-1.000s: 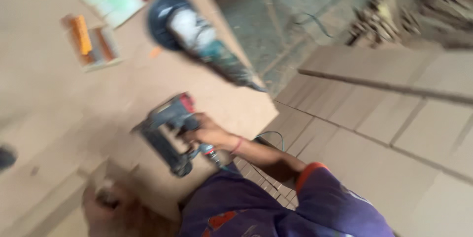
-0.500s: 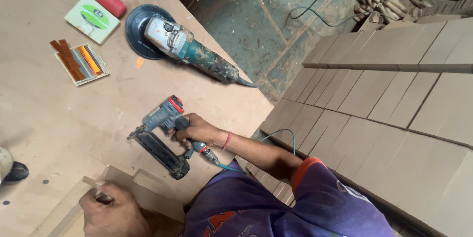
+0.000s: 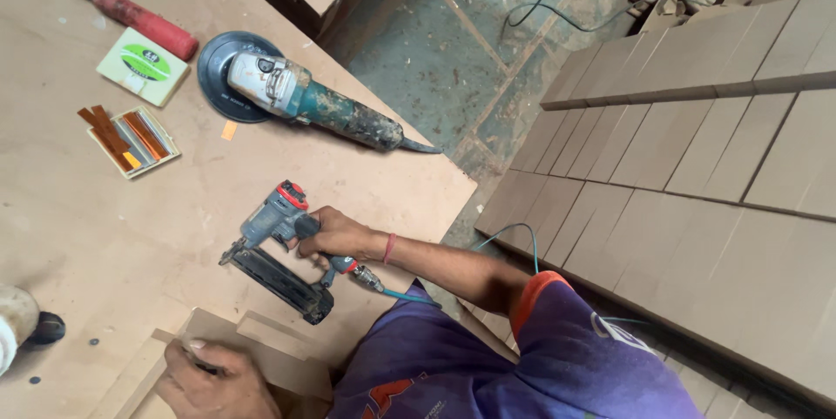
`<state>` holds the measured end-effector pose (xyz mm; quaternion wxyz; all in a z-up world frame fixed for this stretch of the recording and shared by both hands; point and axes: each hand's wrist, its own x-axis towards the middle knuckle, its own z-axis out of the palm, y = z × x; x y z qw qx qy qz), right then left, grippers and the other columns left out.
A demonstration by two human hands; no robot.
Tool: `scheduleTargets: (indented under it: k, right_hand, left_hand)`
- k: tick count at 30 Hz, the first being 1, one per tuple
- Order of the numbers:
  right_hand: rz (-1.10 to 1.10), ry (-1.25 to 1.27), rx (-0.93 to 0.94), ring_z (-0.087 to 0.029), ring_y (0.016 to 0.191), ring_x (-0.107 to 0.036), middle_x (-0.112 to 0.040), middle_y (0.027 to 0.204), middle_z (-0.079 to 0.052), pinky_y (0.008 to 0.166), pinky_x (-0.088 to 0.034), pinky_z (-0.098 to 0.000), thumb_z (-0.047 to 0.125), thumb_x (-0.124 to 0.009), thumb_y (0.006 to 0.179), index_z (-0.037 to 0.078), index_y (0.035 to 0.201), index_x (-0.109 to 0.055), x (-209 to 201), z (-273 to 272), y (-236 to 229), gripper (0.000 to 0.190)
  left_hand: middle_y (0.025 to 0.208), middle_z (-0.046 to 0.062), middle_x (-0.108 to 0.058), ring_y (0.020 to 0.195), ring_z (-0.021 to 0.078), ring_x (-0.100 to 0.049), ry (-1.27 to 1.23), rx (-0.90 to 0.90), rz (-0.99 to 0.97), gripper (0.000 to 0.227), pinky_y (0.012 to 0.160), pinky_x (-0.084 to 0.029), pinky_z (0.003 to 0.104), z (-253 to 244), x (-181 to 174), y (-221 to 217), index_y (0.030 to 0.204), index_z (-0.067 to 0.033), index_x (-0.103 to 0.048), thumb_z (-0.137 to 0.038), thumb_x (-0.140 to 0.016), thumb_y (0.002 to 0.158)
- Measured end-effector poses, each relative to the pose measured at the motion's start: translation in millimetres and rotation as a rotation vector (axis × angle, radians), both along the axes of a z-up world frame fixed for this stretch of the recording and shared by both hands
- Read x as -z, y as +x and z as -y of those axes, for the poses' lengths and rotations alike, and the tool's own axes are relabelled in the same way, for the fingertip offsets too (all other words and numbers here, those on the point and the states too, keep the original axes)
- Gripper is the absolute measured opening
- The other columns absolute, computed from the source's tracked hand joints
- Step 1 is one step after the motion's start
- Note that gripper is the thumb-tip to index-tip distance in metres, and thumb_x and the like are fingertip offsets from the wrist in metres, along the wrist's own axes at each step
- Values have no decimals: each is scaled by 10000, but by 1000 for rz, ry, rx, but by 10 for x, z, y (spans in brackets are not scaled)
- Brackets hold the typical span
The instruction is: The person assembles small wooden boxes by applying glue to the edges of cut pieces and joining them into rectangular frames. They use a pneumatic nail gun to fasten the joints, then place the completed boxes on a stack nearby. The process is repeated for multiple units.
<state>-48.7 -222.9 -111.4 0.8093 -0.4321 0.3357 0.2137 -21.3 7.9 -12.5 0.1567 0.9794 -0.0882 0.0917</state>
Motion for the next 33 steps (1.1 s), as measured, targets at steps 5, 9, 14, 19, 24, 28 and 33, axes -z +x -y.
scheduleTargets:
  k: [5,9,14,19,24,28,33]
  right_hand:
    - [-25,-51,-10,-82,514,-604,-651,665,-26,463,-529,-259,12,-717,814,-18,991,-715,10,-7,-5,179]
    - [-6,-53,-5,-85,510,-607,-657,683,-32,461,-535,-262,21,-719,812,-15,978,-708,-2,-4,-6,171]
    - [36,-82,-15,-72,516,-605,-672,720,-26,467,-532,-253,27,-719,800,-13,973,-703,-14,11,-5,179]
    - [57,-44,5,-80,519,-608,-673,716,-42,475,-525,-254,7,-702,796,-22,955,-690,1,1,-20,162]
    - [69,-35,17,-80,512,-596,-670,715,-44,472,-514,-253,-10,-688,799,-34,948,-686,13,10,-11,151]
    - [50,-11,33,-88,500,-589,-669,712,-52,453,-501,-257,-22,-681,795,-44,938,-678,-15,-9,-18,145]
    - [45,-5,43,-87,485,-572,-660,707,-45,439,-492,-256,-27,-680,789,-46,925,-677,-38,4,-6,138]
  left_hand:
    - [919,152,-693,720,296,-682,155,110,-117,178,630,-542,405,-176,-15,150,1139,-28,-698,-130,-570,1069]
    - [861,109,-721,659,298,-681,369,131,-98,161,603,-527,438,-229,71,218,1091,-112,-731,-203,-600,1068]
    - [745,130,-710,640,353,-663,335,67,-122,163,564,-501,484,-213,155,190,1142,-122,-713,-225,-603,1081]
    - [715,166,-675,618,401,-648,287,42,-180,191,574,-496,530,-179,132,172,1225,-96,-648,-219,-591,1092]
    - [953,217,-723,761,429,-687,145,48,-141,319,639,-514,539,-89,-3,78,1345,3,-588,-202,-552,1103]
    - [1176,263,-717,855,461,-688,74,-17,-213,533,695,-526,549,-26,-140,-108,1542,10,-516,-220,-524,1061]
    - [1370,288,-664,981,445,-693,95,65,-155,595,738,-541,531,-12,-143,-147,1607,36,-413,-237,-493,1085]
